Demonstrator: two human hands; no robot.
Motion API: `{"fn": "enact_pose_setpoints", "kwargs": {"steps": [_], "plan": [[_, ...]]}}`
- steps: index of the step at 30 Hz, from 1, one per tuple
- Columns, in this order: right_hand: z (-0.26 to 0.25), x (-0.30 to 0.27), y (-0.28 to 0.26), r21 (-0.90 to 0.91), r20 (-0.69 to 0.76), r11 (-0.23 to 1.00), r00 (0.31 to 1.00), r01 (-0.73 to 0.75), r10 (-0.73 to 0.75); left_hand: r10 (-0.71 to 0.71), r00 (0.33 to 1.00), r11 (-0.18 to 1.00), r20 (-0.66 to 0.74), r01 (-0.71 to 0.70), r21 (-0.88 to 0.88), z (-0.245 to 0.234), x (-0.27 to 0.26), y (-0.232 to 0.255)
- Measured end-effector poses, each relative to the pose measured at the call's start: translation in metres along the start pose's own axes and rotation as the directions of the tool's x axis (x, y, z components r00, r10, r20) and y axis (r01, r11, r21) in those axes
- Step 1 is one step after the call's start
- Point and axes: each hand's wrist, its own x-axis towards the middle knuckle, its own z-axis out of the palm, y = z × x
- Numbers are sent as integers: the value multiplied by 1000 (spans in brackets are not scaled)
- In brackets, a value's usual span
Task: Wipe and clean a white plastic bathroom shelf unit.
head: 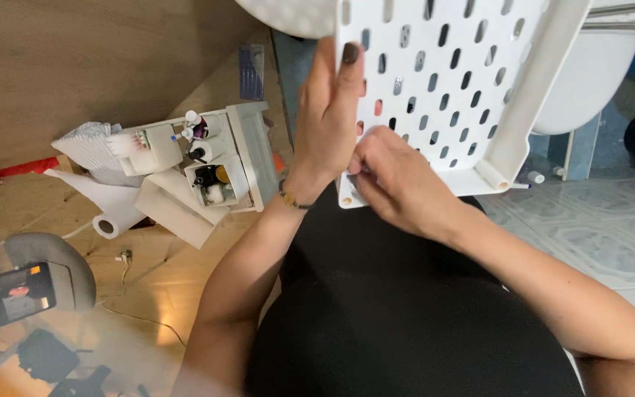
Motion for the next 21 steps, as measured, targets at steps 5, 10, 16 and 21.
{"fn": "enact_pose_setpoints", "kwargs": {"steps": [5,10,16,21], "plan": [[-4,-9,13,187,2,982,1000,-10,10,-14,1000,990,13,13,141,-3,5,2],[-19,-19,11,430,-33,903,999,15,-1,113,992,982,62,-121,147,-13,15,-3],[4,-15,-3,-95,-342,994,940,-51,16,167,986,972,20,-168,165,-8,10,24],[8,-3,-4,-163,-65,987,998,6,-17,124,992,903,-6,-110,415,-3,8,23]]}}
